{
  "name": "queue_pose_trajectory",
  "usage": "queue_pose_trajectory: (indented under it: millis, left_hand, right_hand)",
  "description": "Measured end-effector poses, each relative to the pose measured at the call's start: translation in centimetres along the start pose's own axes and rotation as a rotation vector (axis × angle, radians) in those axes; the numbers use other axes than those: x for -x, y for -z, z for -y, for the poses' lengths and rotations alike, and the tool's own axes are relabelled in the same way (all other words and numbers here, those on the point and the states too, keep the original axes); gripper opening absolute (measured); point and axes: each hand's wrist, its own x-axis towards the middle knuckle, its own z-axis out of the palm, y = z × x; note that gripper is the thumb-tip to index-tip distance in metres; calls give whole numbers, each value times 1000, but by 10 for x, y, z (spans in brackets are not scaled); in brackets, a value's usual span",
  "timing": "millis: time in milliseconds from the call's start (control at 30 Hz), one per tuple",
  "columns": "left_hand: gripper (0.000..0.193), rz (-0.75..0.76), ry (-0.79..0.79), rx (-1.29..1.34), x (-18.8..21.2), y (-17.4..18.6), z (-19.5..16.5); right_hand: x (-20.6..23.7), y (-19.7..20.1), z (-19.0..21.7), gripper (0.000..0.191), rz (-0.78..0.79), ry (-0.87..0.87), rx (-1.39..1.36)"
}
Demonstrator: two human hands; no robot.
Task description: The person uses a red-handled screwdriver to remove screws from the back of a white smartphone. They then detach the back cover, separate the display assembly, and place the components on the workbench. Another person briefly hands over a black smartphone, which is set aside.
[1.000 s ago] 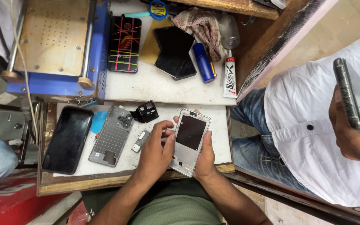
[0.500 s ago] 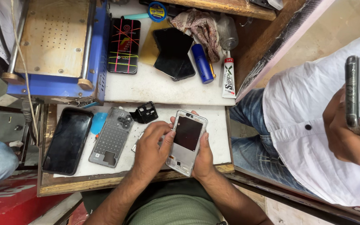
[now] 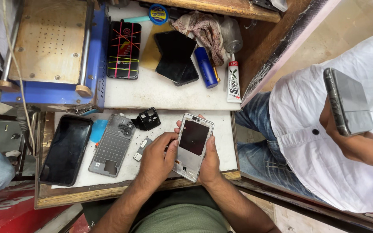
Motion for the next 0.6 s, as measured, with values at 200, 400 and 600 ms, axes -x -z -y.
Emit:
queue_pose_trajectory:
  millis: [200,400,600]
  left_hand:
    - [30,85,-65,170,4,8,3]
    - [23,36,137,-58,5,-8,5]
    - [27,75,-103,82,7,3,6]
  right_hand:
    - [-3,-1,4,79,-36,7,-58]
    - [-2,-5,0,79,14,-5,-7]
    - [-5,-4,7,81,1,28,43]
